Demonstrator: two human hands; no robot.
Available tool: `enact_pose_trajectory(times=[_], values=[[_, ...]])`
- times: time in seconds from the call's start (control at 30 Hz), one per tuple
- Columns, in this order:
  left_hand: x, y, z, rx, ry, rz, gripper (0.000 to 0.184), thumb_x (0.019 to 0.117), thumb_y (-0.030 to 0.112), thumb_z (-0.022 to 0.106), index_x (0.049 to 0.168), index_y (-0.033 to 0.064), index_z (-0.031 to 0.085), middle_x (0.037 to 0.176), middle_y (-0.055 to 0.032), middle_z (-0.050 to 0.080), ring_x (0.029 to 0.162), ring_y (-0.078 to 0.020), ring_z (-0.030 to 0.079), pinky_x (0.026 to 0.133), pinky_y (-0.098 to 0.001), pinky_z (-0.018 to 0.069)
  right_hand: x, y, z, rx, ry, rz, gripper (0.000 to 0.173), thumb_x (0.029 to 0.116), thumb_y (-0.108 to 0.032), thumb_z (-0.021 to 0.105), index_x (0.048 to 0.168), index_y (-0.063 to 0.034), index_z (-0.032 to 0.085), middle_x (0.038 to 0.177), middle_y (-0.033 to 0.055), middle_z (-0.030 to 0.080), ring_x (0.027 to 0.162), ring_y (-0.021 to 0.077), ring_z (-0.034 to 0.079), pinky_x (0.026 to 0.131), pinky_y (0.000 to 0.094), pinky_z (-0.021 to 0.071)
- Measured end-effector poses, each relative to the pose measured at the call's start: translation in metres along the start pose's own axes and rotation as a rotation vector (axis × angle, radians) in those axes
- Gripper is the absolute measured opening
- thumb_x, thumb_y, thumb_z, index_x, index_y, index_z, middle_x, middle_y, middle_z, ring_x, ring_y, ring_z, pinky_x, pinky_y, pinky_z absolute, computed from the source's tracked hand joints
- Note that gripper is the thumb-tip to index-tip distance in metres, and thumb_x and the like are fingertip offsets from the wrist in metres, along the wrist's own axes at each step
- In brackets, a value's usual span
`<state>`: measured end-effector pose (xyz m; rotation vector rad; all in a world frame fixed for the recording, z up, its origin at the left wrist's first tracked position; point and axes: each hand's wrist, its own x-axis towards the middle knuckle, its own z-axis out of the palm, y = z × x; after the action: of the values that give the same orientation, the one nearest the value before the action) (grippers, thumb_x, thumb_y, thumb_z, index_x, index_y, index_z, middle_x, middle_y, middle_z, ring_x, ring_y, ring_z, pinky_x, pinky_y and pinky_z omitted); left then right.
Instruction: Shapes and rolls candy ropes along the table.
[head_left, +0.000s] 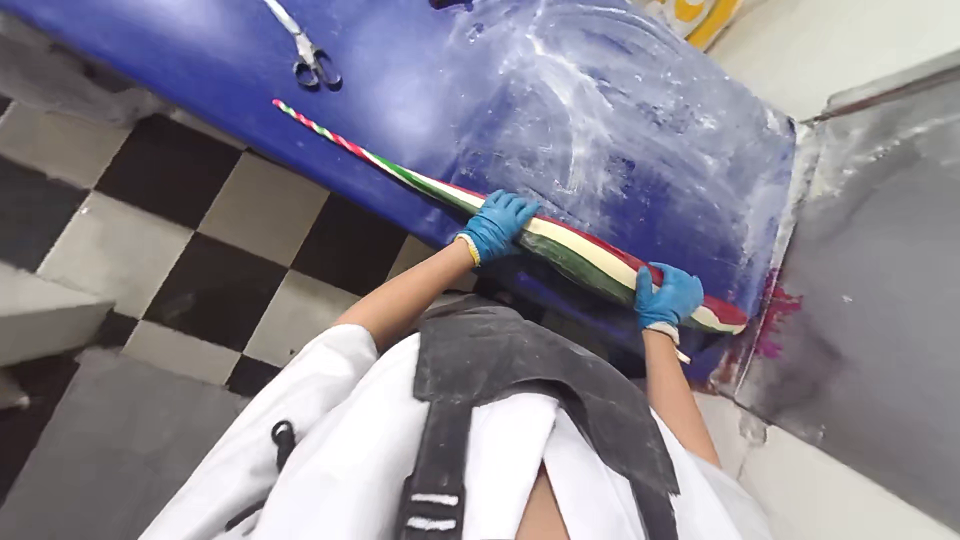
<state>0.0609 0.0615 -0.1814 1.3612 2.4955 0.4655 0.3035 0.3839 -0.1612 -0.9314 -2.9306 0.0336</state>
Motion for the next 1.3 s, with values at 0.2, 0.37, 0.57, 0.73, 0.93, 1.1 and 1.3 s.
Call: enact_pose_trajectory(times=[0.2,0.37,0.57,0.73,0.93,1.1,1.3], values=[[0.010,-0.029,-0.021,0.013,-0.241,0.032,0.083,0.0748,0.052,0.084,0.142,0.0131,0.055,0.134,-0.0164,0.064,0.123,-0.0384,0.061,0.104,-0.0593,0.0466,-0.011,-0.001,0.013,0.023,0.110,0.046,0.069,0.0993,-0.067,0.030,0.120,-0.0177,0.073,0.122,0.0077,0.074,0.125,0.0293,0.063,0.123,0.0565,0.0271],[0.006,-0.031,-0.014,0.004,-0.219,0.032,0.080,0.0789,0.049,0.081,0.145,0.0117,0.053,0.136,-0.0176,0.062,0.128,-0.0385,0.058,0.109,-0.0587,0.0431,-0.015,0.001,0.021,0.044,0.204,0.022,0.067,0.1017,-0.061,0.028,0.120,-0.0154,0.074,0.123,0.0098,0.073,0.127,0.0296,0.062,0.122,0.0565,0.0280],[0.009,-0.035,-0.013,0.021,-0.217,0.093,0.079,0.0838,0.046,0.077,0.148,0.0102,0.049,0.138,-0.0194,0.062,0.127,-0.0393,0.059,0.106,-0.0588,0.0457,-0.017,0.009,0.027,0.040,0.256,0.008,0.060,0.1035,-0.053,0.030,0.123,-0.0153,0.072,0.125,0.0105,0.073,0.128,0.0302,0.062,0.122,0.0544,0.0288],[0.002,-0.054,-0.023,-0.006,-0.216,0.129,0.073,0.0872,0.034,0.076,0.151,0.0110,0.047,0.136,-0.0208,0.063,0.123,-0.0415,0.061,0.101,-0.0597,0.0493,-0.012,0.001,0.020,0.019,0.154,0.047,0.052,0.1042,-0.048,0.036,0.121,-0.0161,0.073,0.125,0.0123,0.072,0.129,0.0321,0.061,0.123,0.0541,0.0279],[-0.013,-0.103,-0.032,0.013,-0.266,0.134,0.060,0.0993,0.014,0.058,0.156,0.0137,0.040,0.133,-0.0211,0.063,0.120,-0.0424,0.062,0.096,-0.0579,0.0516,0.009,-0.144,0.009,0.036,-0.034,0.013,0.057,0.1025,-0.059,0.036,0.118,-0.0190,0.075,0.120,0.0123,0.074,0.122,0.0333,0.065,0.115,0.0580,0.0369],[-0.018,-0.139,-0.052,-0.014,-0.349,0.087,0.058,0.1000,0.012,0.058,0.156,0.0097,0.040,0.128,-0.0230,0.065,0.117,-0.0434,0.063,0.093,-0.0570,0.0532,0.036,-0.309,0.021,-0.088,-0.253,0.036,0.069,0.1002,-0.069,0.031,0.107,-0.0184,0.077,0.110,0.0123,0.076,0.111,0.0372,0.069,0.097,0.0643,0.0469],[-0.024,-0.180,-0.086,-0.217,-0.571,-0.024,0.067,0.0956,0.016,0.067,0.155,0.0075,0.038,0.122,-0.0262,0.066,0.113,-0.0448,0.066,0.089,-0.0601,0.0571,0.036,-0.426,0.055,-0.059,-0.248,0.232,0.068,0.0981,-0.072,0.030,0.106,-0.0234,0.077,0.108,0.0080,0.076,0.110,0.0338,0.068,0.101,0.0624,0.0449]])
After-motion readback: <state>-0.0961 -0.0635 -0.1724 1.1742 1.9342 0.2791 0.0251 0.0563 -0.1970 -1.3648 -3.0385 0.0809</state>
